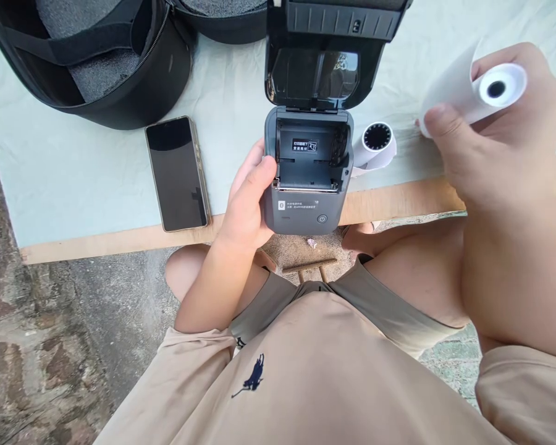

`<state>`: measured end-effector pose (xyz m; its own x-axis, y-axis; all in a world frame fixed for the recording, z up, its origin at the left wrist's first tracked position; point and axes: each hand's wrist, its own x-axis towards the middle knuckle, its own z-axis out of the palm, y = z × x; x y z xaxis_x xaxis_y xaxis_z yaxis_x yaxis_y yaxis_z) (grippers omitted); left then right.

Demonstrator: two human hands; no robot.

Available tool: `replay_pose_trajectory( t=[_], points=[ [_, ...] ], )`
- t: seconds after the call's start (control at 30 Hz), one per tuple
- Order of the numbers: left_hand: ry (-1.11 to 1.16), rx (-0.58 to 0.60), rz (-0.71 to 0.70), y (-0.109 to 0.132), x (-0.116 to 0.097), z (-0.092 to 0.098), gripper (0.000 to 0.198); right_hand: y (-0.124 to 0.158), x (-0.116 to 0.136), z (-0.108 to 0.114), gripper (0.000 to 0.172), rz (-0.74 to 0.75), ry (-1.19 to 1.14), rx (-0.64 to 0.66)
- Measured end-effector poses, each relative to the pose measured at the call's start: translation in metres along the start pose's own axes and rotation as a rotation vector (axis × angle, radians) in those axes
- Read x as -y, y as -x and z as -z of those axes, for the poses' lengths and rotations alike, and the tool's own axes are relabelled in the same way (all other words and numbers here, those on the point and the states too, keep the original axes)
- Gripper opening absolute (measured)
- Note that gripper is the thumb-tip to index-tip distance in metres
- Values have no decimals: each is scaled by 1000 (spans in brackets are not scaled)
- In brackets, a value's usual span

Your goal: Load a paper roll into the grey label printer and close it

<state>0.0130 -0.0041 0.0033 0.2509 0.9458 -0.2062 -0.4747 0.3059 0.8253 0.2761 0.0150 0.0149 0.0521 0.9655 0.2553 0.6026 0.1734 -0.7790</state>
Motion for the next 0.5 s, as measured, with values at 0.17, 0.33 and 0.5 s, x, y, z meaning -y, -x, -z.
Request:
replay_pose_trajectory(
  t=[0.17,0.33,0.5],
  points=[
    [-2,-15,-2,2,-1,-2,22,-2,4,3,42,126,197,24],
    [-98,-71,16,2,-1,-2,34,-1,8,0,49,91,243,1],
    [-81,-20,12,1,0,2,40,-3,8,-3,45,11,342,54]
  ],
)
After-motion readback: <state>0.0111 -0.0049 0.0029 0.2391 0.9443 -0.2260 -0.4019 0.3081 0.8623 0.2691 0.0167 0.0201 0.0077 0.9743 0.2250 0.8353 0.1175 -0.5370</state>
